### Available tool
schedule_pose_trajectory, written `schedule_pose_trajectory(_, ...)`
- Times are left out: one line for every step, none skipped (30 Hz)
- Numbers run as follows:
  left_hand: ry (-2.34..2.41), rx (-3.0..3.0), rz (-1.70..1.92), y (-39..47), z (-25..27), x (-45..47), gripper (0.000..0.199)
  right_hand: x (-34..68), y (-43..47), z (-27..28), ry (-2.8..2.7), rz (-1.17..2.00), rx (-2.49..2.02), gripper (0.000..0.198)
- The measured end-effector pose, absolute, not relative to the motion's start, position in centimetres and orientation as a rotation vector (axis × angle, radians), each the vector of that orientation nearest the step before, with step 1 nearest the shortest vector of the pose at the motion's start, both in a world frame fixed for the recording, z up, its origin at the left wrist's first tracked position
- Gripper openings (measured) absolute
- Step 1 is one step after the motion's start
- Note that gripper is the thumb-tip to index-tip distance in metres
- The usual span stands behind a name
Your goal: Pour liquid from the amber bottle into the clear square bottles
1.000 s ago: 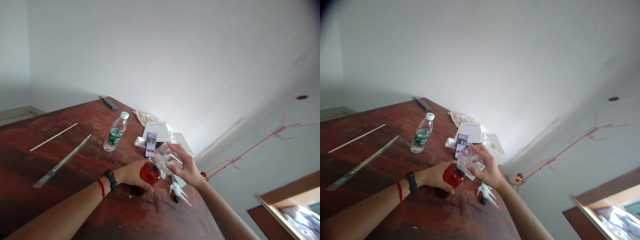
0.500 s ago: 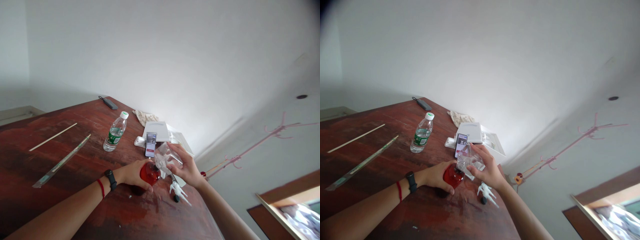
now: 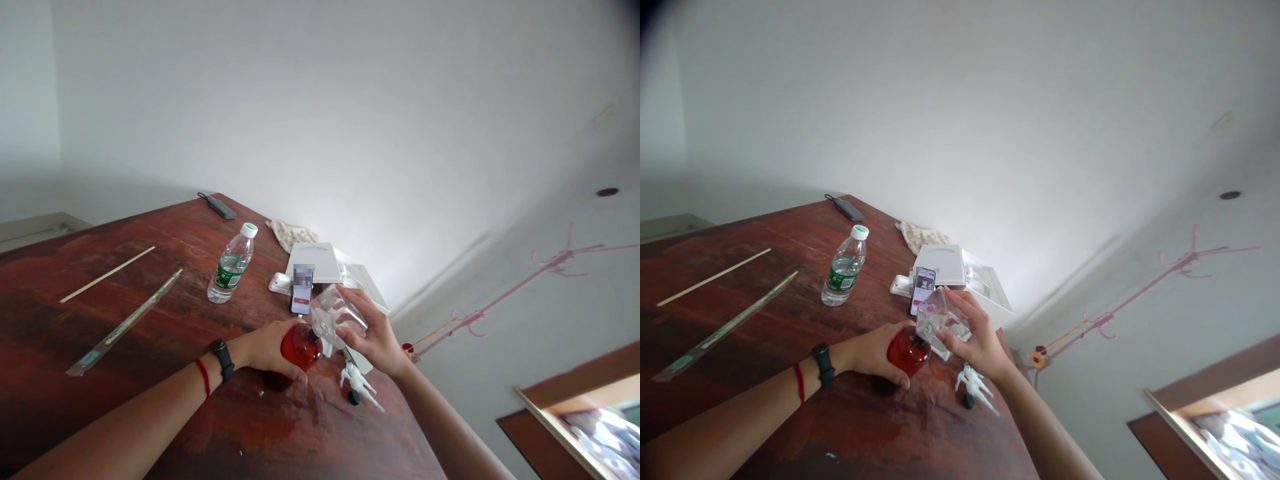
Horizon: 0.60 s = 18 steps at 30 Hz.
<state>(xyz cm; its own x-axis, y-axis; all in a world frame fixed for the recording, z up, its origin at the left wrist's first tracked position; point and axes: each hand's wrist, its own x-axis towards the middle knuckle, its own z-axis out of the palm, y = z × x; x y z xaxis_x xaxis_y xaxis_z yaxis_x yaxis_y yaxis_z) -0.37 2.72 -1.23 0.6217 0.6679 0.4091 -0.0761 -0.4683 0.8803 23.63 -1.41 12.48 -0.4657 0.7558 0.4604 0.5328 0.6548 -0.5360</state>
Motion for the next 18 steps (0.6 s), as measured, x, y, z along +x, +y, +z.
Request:
schedule_pose_trajectory(0.475, 1.870, 0.946, 2.7, -1.1, -0.4, 0.083, 23.7, -1.4, 12.4, -2.172, 0.426, -0.993, 0.068)
schedule_pose_trajectory(0.475, 1.872, 0.939, 2.6, -1.1, -0.4, 0.083, 23.8, -1.4, 12.2, -2.163, 0.436, -0.992, 0.068)
schedule_pose_trajectory(0.474, 1.870, 0.934, 2.6, -1.0, -0.4, 0.083, 23.9, -1.4, 12.1, -2.152, 0.447, -0.994, 0.068)
schedule_pose_trajectory(0.474, 1.864, 0.932, 2.6, -0.9, -0.4, 0.084, 24.0, -1.4, 11.9, -2.137, 0.460, -0.998, 0.067)
schedule_pose_trajectory(0.472, 1.857, 0.930, 2.6, -0.9, -0.4, 0.084, 24.1, -1.4, 11.7, -2.118, 0.476, -1.003, 0.067)
schedule_pose_trajectory(0.469, 1.850, 0.928, 2.6, -0.9, -0.4, 0.085, 24.2, -1.5, 11.4, -2.093, 0.493, -1.014, 0.067)
schedule_pose_trajectory(0.467, 1.843, 0.927, 2.6, -0.9, -0.4, 0.086, 24.3, -1.6, 11.1, -2.062, 0.510, -1.028, 0.067)
schedule_pose_trajectory(0.465, 1.837, 0.927, 2.6, -0.9, -0.4, 0.087, 24.4, -1.6, 10.8, -2.027, 0.526, -1.042, 0.067)
schedule_pose_trajectory(0.460, 1.832, 0.927, 2.6, -1.0, -0.4, 0.088, 24.5, -1.7, 10.4, -1.988, 0.542, -1.056, 0.068)
schedule_pose_trajectory(0.451, 1.829, 0.926, 2.6, -1.0, -0.4, 0.088, 24.6, -1.8, 10.0, -1.943, 0.558, -1.067, 0.068)
schedule_pose_trajectory(0.437, 1.828, 0.924, 2.6, -1.0, -0.4, 0.089, 24.7, -1.9, 9.6, -1.899, 0.577, -1.074, 0.069)
schedule_pose_trajectory(0.422, 1.825, 0.921, 2.6, -1.0, -0.4, 0.089, 24.8, -1.9, 9.0, -1.851, 0.599, -1.078, 0.070)
schedule_pose_trajectory(0.407, 1.821, 0.914, 2.6, -1.0, -0.4, 0.090, 25.0, -1.9, 8.4, -1.803, 0.628, -1.080, 0.071)
schedule_pose_trajectory(0.396, 1.815, 0.907, 2.7, -1.0, -0.4, 0.090, 25.2, -1.9, 7.8, -1.759, 0.657, -1.079, 0.072)
schedule_pose_trajectory(0.390, 1.809, 0.899, 2.7, -1.0, -0.4, 0.090, 25.3, -1.9, 7.1, -1.725, 0.680, -1.077, 0.073)
schedule_pose_trajectory(0.387, 1.805, 0.895, 2.7, -0.9, -0.4, 0.090, 25.5, -1.9, 6.3, -1.698, 0.689, -1.072, 0.073)
schedule_pose_trajectory(0.383, 1.803, 0.893, 2.8, -0.9, -0.4, 0.091, 25.7, -1.8, 5.6, -1.686, 0.684, -1.069, 0.072)
schedule_pose_trajectory(0.374, 1.802, 0.894, 2.8, -0.8, -0.4, 0.092, 25.8, -1.8, 4.9, -1.688, 0.657, -1.053, 0.072)
